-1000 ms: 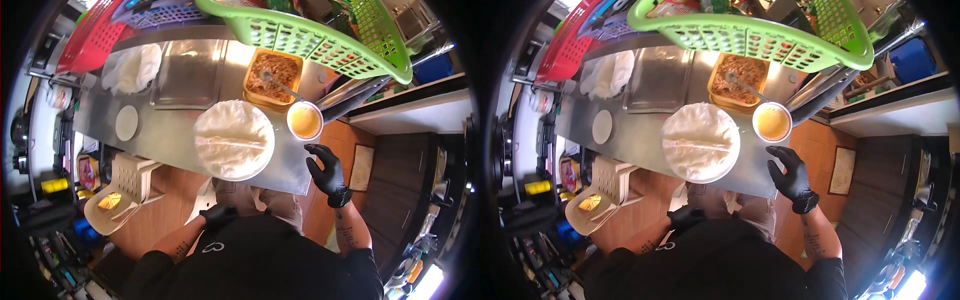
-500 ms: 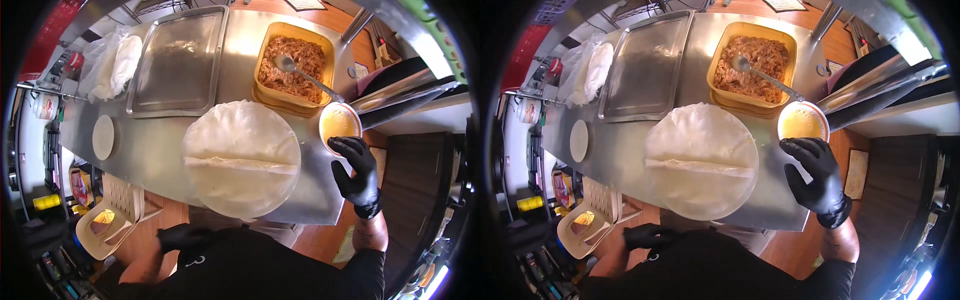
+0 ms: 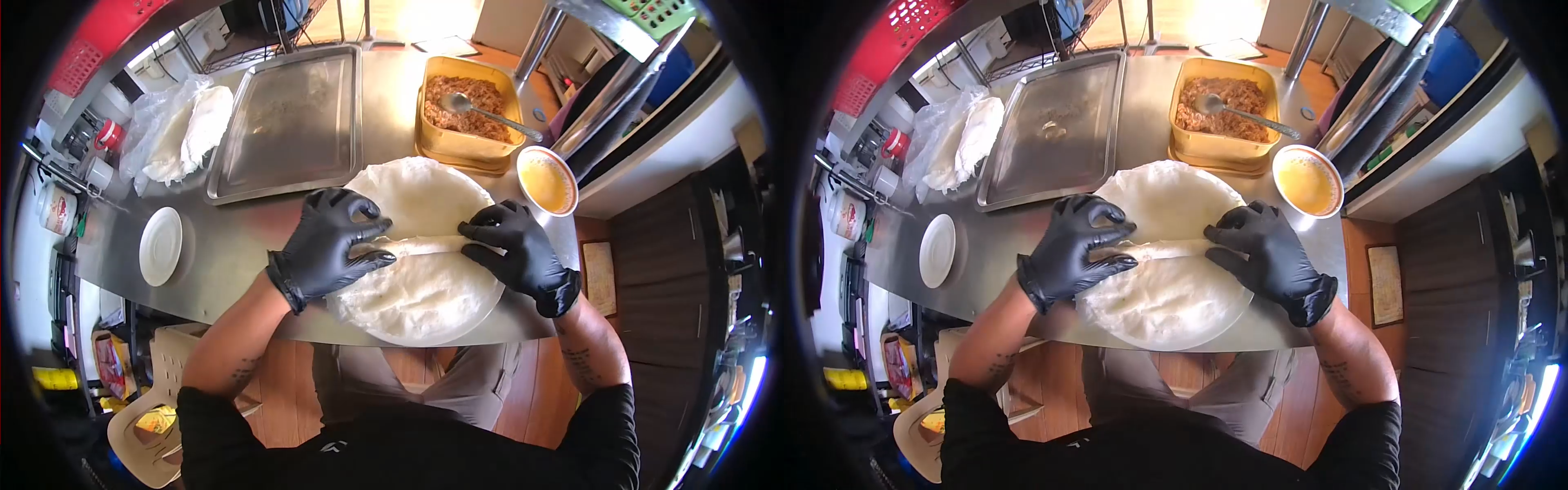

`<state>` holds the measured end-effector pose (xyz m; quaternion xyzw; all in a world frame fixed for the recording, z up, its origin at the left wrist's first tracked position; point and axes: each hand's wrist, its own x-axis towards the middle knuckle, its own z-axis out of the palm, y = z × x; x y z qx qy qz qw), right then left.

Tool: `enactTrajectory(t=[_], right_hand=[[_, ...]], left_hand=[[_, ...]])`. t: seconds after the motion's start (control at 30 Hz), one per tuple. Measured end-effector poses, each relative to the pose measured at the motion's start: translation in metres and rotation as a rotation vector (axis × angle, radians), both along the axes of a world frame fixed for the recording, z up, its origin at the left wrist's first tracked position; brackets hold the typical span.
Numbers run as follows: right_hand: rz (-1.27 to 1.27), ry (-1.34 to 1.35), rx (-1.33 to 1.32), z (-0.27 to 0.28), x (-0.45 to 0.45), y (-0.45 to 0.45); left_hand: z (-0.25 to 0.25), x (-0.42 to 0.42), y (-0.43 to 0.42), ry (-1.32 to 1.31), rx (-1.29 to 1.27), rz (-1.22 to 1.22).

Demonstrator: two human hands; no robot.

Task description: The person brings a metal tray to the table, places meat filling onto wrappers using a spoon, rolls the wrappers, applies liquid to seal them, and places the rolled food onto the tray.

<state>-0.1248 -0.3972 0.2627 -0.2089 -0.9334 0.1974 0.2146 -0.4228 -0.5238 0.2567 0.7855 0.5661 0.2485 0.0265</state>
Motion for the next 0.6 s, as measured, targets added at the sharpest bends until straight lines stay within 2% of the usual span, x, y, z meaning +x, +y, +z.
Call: enactTrajectory(t=[0.13,0.27,0.37,0.43,0.53,0.6], right_hand=[[-0.031,0.08,0.008,-0.008,0.003,-0.009],[-0.043,0.145,-0.01,-0.006,0.005,-0.015],[-0.004,-0.004,0.026,-0.004,0.013,-0.01],[-0.03,0.065,-0.003,0.005,0.008,-0.012],[-0.082,0.072,-0.056,0.016,0.014,0.002],[0.021,-0.018,-0.048,0.025,0.017,0.011]], left_hand=[[-0.006,0.004,0.0,-0.093,-0.008,-0.074],[-0.007,0.008,-0.005,-0.042,0.06,-0.061],[0.001,0.009,-0.009,-0.011,0.099,-0.011],[0.012,0.003,-0.011,0.034,0.111,0.027],[0.034,-0.008,-0.01,-0.008,0.031,0.04],[0.035,-0.005,-0.004,0.039,-0.058,-0.004]])
